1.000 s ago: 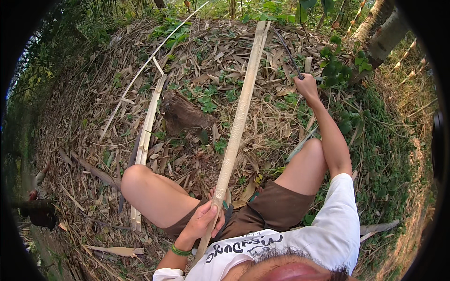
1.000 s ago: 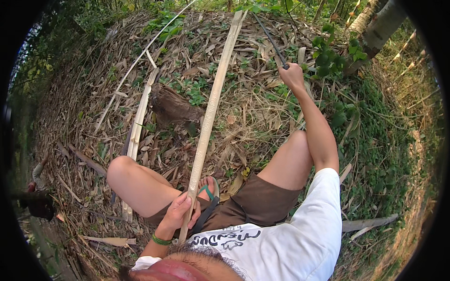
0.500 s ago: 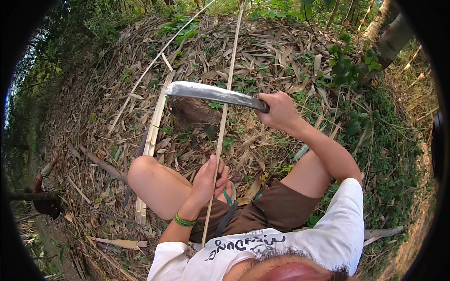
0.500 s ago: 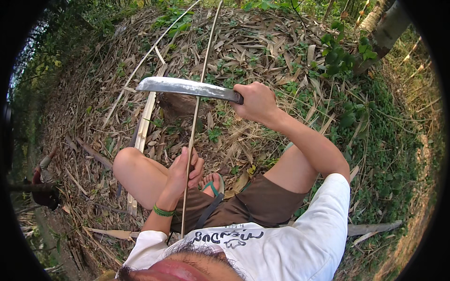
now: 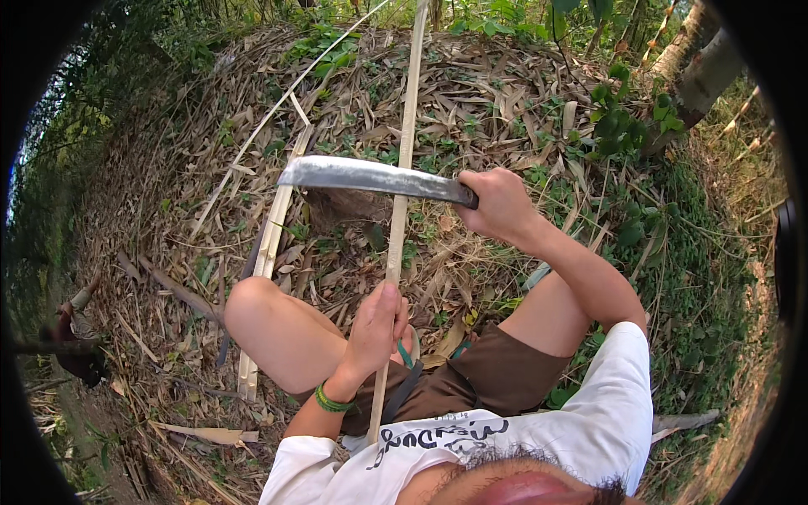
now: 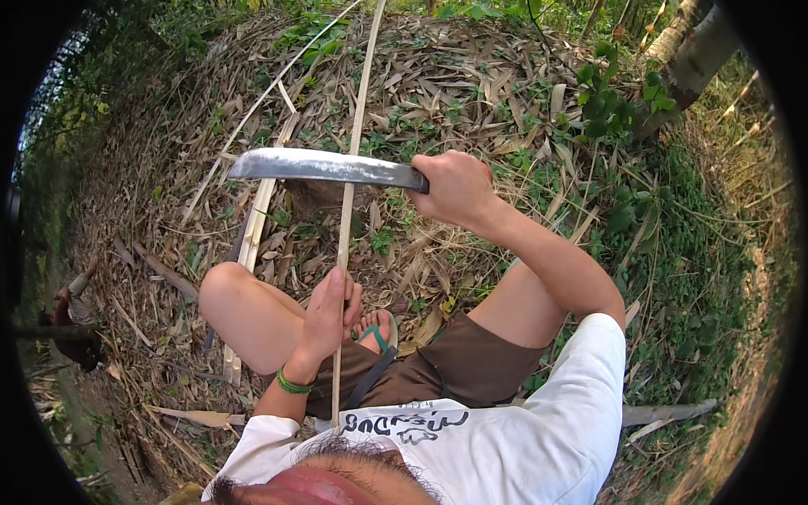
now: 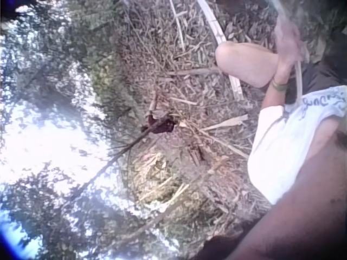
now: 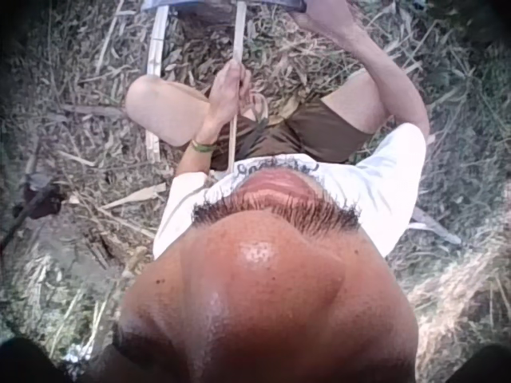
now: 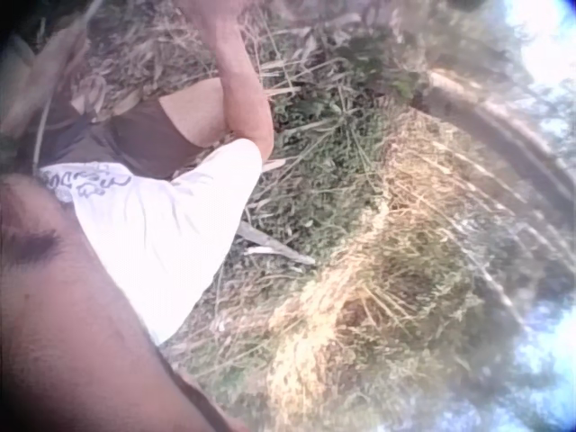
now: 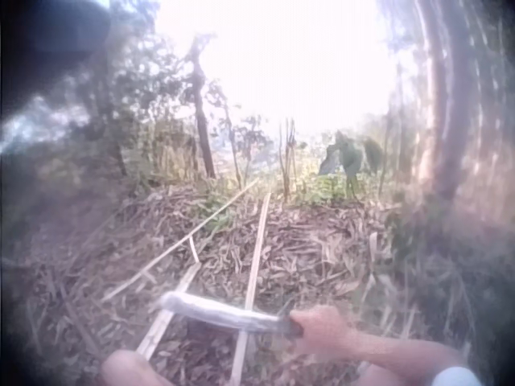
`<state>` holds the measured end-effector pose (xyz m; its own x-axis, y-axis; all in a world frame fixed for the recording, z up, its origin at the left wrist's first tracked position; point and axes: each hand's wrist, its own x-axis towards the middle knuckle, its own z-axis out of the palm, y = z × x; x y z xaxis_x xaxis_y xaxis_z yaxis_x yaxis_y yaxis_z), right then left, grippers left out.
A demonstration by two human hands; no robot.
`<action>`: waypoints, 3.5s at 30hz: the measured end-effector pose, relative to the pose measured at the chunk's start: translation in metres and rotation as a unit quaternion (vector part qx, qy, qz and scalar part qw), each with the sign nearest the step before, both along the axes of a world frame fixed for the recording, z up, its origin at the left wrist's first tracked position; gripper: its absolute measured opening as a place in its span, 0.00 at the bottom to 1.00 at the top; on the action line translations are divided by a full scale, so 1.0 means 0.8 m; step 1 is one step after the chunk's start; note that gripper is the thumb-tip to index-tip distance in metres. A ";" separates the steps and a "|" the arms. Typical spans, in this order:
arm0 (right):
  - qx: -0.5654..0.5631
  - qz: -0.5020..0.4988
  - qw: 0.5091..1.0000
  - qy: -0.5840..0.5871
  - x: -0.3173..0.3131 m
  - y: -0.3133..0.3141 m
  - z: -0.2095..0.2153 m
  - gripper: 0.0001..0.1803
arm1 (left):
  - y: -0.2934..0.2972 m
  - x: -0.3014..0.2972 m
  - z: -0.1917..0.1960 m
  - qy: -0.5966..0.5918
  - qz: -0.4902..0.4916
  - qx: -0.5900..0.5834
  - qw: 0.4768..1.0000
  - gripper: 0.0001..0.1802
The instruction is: The person shaves a long bamboo strip using a machete, performing repeated scraping motions while sitting on the ground outdoors.
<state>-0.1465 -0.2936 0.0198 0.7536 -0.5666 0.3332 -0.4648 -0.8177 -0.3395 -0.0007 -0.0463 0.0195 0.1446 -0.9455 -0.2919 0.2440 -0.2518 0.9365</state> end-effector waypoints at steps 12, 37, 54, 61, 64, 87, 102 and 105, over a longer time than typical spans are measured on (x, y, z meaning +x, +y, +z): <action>-0.002 -0.013 1.000 -0.017 -0.006 -0.013 0.004 0.10 | 0.020 0.000 -0.002 -0.022 -0.017 0.006 1.000 0.22; -0.021 0.042 0.998 0.034 0.002 0.006 0.014 0.10 | 0.021 0.003 0.000 -0.062 0.010 -0.002 0.998 0.20; -0.045 -0.046 0.998 0.003 -0.019 -0.062 0.001 0.10 | 0.047 -0.007 0.011 -0.057 -0.026 0.033 0.997 0.21; -0.041 0.020 0.999 -0.004 -0.012 -0.021 0.015 0.11 | 0.051 -0.005 -0.009 -0.095 -0.036 -0.005 0.995 0.21; -0.042 -0.031 0.998 -0.024 -0.021 -0.051 0.009 0.11 | 0.066 -0.010 0.003 -0.062 -0.050 0.029 0.996 0.21; -0.021 -0.004 0.999 0.034 -0.025 -0.036 0.004 0.09 | 0.078 -0.002 -0.020 -0.076 -0.061 0.016 0.995 0.24; 0.006 -0.075 0.996 0.044 -0.049 -0.091 -0.013 0.12 | 0.104 -0.003 -0.028 -0.107 -0.093 0.018 0.990 0.26; -0.035 0.015 0.995 0.095 -0.021 -0.039 -0.011 0.11 | 0.098 0.001 -0.032 -0.116 -0.071 0.012 0.991 0.25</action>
<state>-0.1637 -0.3246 0.0106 0.8233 -0.5230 0.2208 -0.4900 -0.8511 -0.1888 0.0001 0.0318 -0.0062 0.0764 -0.9542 -0.2892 -0.0159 -0.2912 0.9565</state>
